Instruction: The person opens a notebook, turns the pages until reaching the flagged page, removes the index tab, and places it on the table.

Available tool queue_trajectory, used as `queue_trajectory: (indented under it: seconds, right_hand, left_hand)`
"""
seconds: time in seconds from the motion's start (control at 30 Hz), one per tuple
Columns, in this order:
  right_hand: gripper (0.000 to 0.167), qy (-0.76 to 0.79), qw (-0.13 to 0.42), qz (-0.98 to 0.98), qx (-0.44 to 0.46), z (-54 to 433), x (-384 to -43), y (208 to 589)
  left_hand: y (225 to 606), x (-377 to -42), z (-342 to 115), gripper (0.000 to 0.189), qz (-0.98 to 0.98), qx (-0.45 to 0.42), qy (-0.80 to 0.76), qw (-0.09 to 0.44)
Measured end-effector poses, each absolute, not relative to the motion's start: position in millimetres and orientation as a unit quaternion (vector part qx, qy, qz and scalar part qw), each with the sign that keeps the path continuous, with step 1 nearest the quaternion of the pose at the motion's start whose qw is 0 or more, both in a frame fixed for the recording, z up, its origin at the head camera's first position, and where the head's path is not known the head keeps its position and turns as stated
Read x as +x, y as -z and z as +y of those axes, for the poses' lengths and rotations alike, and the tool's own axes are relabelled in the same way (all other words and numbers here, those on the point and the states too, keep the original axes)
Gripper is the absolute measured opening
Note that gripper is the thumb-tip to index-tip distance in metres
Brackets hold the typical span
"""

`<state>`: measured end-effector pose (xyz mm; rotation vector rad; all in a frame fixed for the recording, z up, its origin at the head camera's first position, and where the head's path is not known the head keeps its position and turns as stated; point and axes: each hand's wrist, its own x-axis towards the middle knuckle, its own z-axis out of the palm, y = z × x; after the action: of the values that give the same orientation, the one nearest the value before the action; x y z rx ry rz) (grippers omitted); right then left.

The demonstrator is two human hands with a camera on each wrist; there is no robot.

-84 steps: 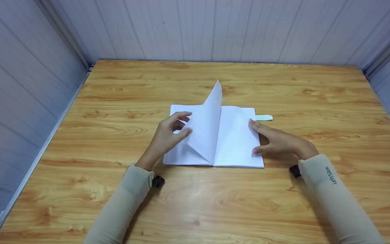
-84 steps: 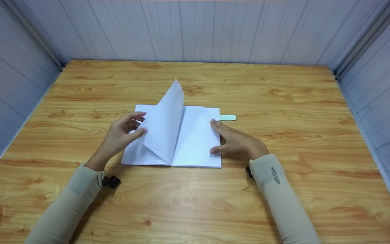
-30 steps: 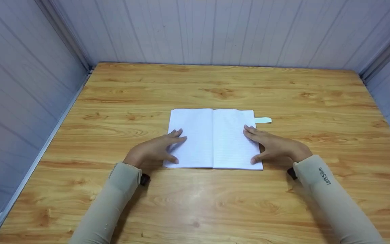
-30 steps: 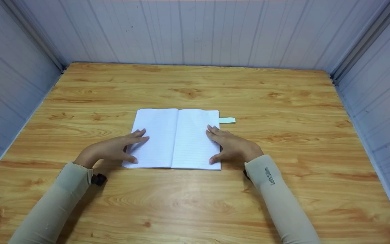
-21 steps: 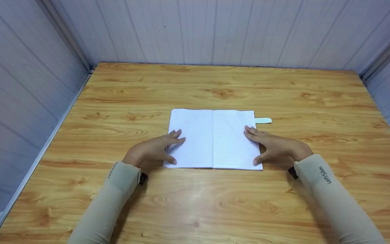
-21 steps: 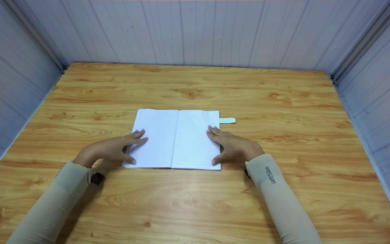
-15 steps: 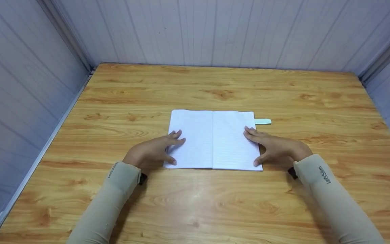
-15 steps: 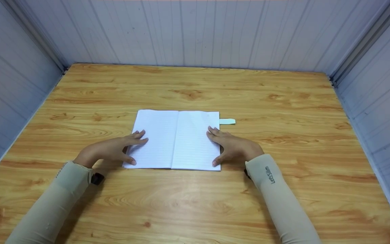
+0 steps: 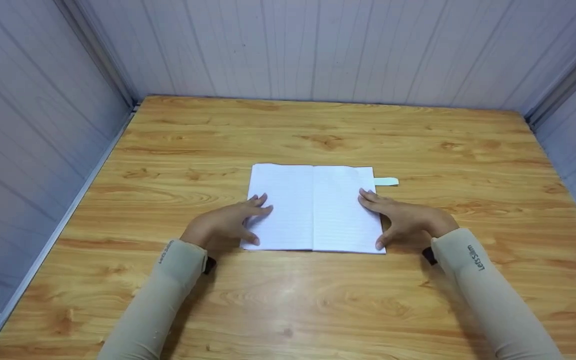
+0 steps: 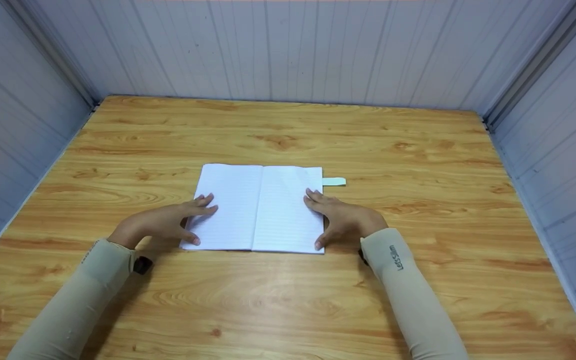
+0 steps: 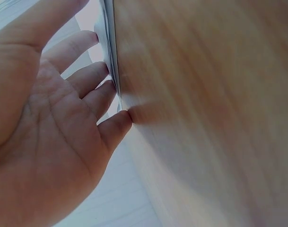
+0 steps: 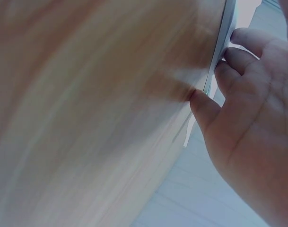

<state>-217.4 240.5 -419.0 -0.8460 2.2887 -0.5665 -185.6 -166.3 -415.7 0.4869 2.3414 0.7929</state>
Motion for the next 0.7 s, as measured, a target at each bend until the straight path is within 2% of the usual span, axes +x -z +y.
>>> queue_trajectory:
  seconds: [0.7]
  right_hand:
    - [0.113,0.200,0.318,0.871,-0.316,237.7,-215.3,413.9]
  left_hand:
    - [417.1,-188.0,-168.3,0.084,0.888,0.222,-0.271,0.297]
